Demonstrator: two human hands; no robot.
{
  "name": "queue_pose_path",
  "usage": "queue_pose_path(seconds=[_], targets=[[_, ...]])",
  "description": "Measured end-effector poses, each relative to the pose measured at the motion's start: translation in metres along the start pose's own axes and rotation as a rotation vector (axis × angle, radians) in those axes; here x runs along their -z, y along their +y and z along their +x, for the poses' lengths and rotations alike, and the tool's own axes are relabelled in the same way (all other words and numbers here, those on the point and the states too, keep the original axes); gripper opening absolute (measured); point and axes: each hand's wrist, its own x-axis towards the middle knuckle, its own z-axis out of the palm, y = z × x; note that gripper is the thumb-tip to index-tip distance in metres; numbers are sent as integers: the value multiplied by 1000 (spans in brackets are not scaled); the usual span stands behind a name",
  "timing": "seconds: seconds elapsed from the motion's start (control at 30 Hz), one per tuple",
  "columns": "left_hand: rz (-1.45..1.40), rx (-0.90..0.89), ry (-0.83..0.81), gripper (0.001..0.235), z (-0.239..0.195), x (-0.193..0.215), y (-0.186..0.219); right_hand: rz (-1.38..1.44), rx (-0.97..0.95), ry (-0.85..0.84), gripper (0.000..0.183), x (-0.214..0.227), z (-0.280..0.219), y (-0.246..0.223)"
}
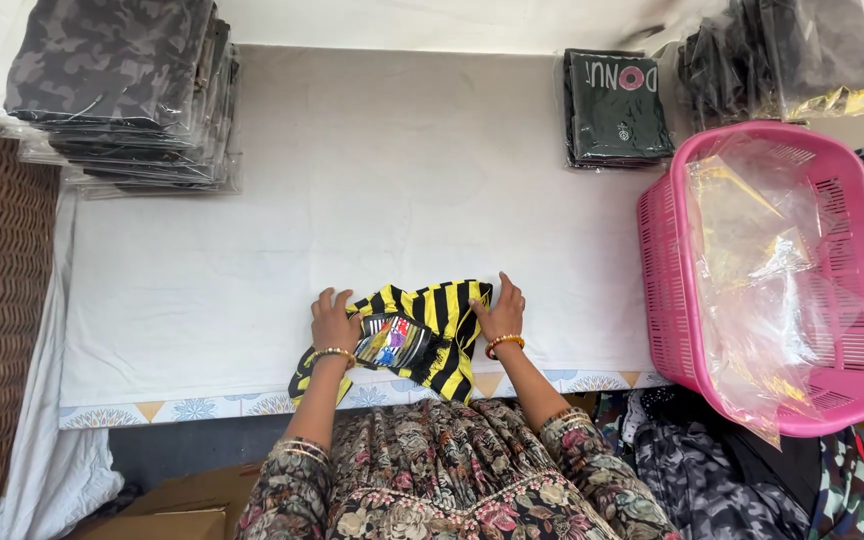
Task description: The person folds a dark green t-shirt and a yellow-and-black striped t-shirt on a white table. They then place each folded shirt into a clear plastic bag and stack them on the table.
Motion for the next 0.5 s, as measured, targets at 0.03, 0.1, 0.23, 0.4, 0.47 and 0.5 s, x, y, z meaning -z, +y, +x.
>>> queue_pose_path(seconds=[0.03, 0.1, 0.23, 0.4, 0.47, 0.5], targets=[[1, 2, 1, 46, 7, 0, -3, 1, 2, -1, 88, -1, 8, 1], [-69, 159, -197, 53, 22, 2, -10, 12, 30, -109, 80, -4, 22, 0], [-73, 272, -433, 38, 47, 33, -24, 55, -37, -242, 47, -21, 42, 22], [-501, 287, -253, 19, 93, 85, -31, 543, -137, -79, 9, 23, 94, 30], [-659, 152, -104, 17, 126, 107, -21, 640, -64, -23, 9, 50, 130, 32], [-813, 15, 45, 16, 142, 119, -16, 734, 10, 31, 10, 64, 148, 33]])
